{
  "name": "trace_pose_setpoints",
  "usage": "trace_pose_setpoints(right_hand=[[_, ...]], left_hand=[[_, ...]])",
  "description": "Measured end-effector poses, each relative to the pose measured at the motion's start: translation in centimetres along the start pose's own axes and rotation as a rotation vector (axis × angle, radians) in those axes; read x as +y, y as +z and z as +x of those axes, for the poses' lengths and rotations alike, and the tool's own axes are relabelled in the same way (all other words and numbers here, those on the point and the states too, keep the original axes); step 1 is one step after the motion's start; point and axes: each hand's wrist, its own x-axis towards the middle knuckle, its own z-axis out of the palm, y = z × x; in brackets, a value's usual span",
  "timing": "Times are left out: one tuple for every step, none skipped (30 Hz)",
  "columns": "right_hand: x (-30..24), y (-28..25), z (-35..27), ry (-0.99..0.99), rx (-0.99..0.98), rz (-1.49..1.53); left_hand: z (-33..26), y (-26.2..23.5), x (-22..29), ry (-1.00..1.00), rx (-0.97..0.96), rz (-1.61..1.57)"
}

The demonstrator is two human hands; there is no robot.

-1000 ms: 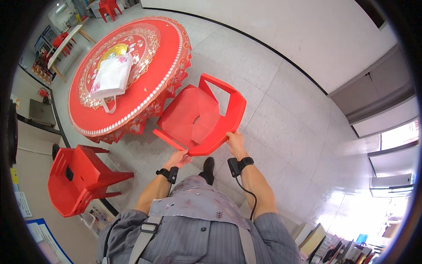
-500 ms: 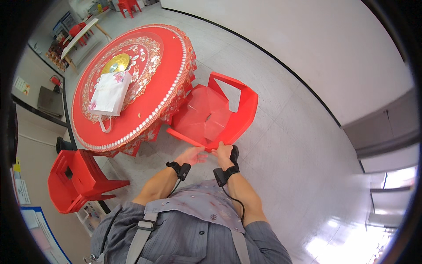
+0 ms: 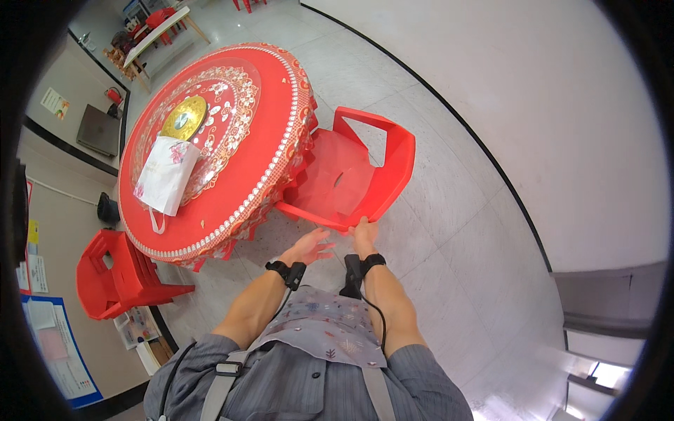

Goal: The person repeatedly picks up red plastic chairs from a stack and places them around a round table with a red tablecloth. The person then moves to a white rectangular table and arranges chairs around it. The person also moves a small stool with a floral cushion.

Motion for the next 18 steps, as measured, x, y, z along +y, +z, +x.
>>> trace_pose_setpoints(right_hand=[[-1.2, 0.0, 2.0, -0.008, 0.011, -0.026], [-2.3, 0.0, 3.8, -0.017, 0.023, -0.052], [-3.3, 0.0, 5.7, -0.065, 0.032, -0.083], [-4.2, 0.1, 7.5, -0.114, 0.039, -0.116], [-5.1, 0.1, 9.2, -0.163, 0.047, -0.147], [-6.0, 0.3, 10.1, -0.169, 0.030, -0.143], [-6.9, 0.0, 11.5, -0.208, -0.030, -0.101], [-7.8, -0.1, 13.0, -0.246, -0.090, -0.058], [-8.3, 0.0, 13.7, -0.279, -0.150, -0.013], [-8.3, 0.6, 14.2, -0.220, -0.159, 0.024], [-8.0, 0.8, 14.3, -0.149, -0.175, 0.000], [-7.5, 1.1, 13.9, -0.068, -0.193, -0.022], [-6.9, 1.4, 13.6, 0.012, -0.211, -0.045], [-6.4, 1.9, 13.3, 0.017, -0.274, -0.037], [-6.1, 2.3, 13.7, 0.077, -0.258, 0.009], [-5.6, 2.8, 14.8, 0.133, -0.238, 0.057], [-5.3, 3.3, 16.0, 0.190, -0.217, 0.104], [-5.8, 4.7, 15.5, 0.213, -0.160, 0.107]], left_hand=[[0.3, 0.3, 0.9, -0.002, -0.002, 0.011], [0.4, 0.2, 1.7, -0.005, -0.004, 0.021], [0.6, -0.3, 2.5, -0.005, -0.006, 0.034], [0.9, -1.3, 2.6, -0.020, 0.030, -0.006], [1.3, -2.3, 2.3, -0.035, 0.064, -0.045], [1.8, -3.3, 1.9, -0.051, 0.107, -0.092], [2.5, -3.4, 2.1, -0.045, 0.129, -0.113], [3.2, -3.5, 2.3, -0.039, 0.150, -0.133], [3.7, -3.7, 2.1, -0.036, 0.174, -0.151], [4.2, -4.0, 2.1, -0.033, 0.169, -0.159], [4.7, -4.4, 2.1, -0.030, 0.164, -0.167], [4.7, -4.7, 2.2, -0.030, 0.168, -0.174], [4.7, -4.9, 2.0, -0.031, 0.194, -0.182], [4.8, -5.0, 1.9, -0.032, 0.221, -0.191], [5.1, -4.7, 2.4, -0.033, 0.239, -0.193], [5.5, -4.0, 3.3, -0.029, 0.242, -0.210], [6.1, -3.2, 4.1, -0.026, 0.246, -0.228], [6.4, -3.4, 4.4, -0.019, 0.277, -0.264]])
